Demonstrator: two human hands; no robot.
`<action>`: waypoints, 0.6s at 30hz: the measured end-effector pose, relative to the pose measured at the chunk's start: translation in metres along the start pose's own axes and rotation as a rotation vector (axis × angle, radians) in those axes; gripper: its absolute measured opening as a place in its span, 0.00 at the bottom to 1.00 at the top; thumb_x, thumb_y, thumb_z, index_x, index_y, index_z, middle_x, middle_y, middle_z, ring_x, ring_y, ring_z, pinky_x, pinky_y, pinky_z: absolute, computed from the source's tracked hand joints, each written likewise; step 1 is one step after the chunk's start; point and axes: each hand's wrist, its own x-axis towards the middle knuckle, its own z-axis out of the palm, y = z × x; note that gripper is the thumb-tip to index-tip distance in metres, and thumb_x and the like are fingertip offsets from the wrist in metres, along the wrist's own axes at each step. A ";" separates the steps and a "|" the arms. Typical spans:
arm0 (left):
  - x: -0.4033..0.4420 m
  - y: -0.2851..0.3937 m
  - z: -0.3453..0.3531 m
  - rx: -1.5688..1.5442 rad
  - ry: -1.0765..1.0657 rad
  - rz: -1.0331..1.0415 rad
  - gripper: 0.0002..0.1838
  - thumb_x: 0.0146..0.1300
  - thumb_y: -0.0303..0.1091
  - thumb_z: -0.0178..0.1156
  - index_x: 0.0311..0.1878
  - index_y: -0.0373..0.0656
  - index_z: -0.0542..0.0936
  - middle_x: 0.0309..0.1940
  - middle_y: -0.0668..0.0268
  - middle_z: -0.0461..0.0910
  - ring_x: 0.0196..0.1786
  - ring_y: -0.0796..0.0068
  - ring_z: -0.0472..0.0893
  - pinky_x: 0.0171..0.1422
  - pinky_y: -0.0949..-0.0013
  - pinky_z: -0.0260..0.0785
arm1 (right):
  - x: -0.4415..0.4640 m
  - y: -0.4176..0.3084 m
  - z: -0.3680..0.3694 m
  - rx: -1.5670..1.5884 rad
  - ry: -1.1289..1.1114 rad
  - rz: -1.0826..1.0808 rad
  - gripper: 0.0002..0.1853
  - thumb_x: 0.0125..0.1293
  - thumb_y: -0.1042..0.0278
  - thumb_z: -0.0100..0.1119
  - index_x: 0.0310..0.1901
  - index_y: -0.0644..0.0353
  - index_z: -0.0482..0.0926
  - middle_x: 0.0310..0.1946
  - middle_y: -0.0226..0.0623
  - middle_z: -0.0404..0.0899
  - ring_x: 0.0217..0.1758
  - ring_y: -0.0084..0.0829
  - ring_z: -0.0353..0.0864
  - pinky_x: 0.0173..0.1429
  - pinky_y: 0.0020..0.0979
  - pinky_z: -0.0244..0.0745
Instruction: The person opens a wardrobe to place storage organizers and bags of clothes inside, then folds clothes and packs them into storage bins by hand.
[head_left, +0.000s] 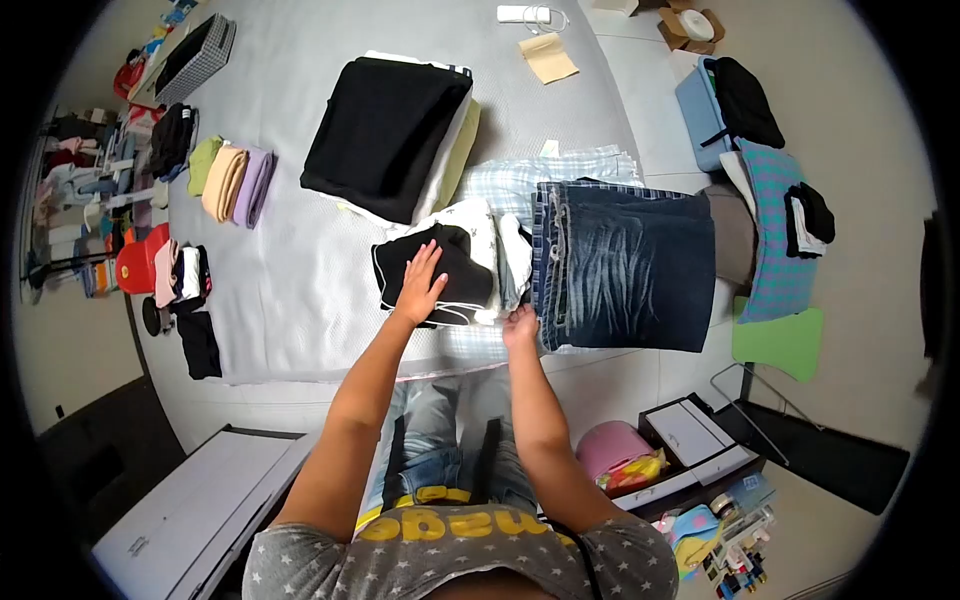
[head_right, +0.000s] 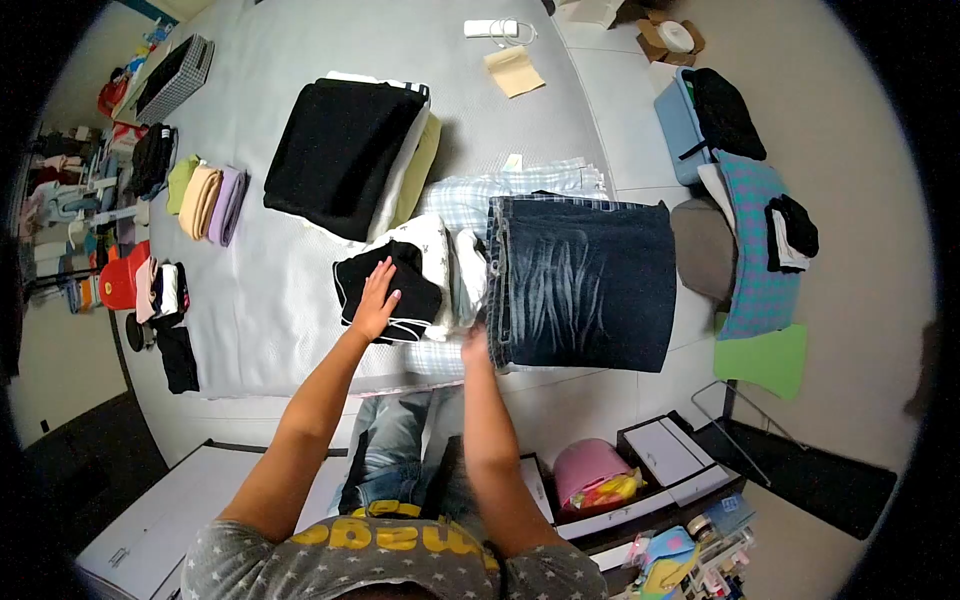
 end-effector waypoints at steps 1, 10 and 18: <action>0.001 -0.003 -0.001 -0.003 0.004 -0.008 0.28 0.64 0.39 0.49 0.67 0.45 0.59 0.71 0.64 0.50 0.73 0.61 0.47 0.74 0.53 0.36 | 0.003 0.001 -0.001 0.022 0.012 0.019 0.10 0.65 0.62 0.38 0.41 0.53 0.70 0.33 0.29 0.71 0.35 0.26 0.68 0.44 0.30 0.66; -0.010 -0.041 -0.012 -0.368 0.157 -0.025 0.24 0.51 0.23 0.48 0.56 0.37 0.68 0.61 0.56 0.62 0.67 0.59 0.59 0.71 0.67 0.46 | 0.111 0.039 -0.066 -0.150 -0.381 0.054 0.27 0.66 0.49 0.42 0.59 0.61 0.65 0.60 0.36 0.68 0.64 0.35 0.64 0.67 0.42 0.57; -0.019 -0.100 0.011 -0.317 0.241 -0.028 0.30 0.57 0.35 0.45 0.63 0.34 0.61 0.64 0.52 0.56 0.68 0.54 0.55 0.72 0.66 0.43 | 0.034 0.013 0.023 -0.212 -0.113 -0.086 0.19 0.61 0.68 0.52 0.55 0.57 0.71 0.49 0.35 0.75 0.52 0.31 0.74 0.57 0.32 0.67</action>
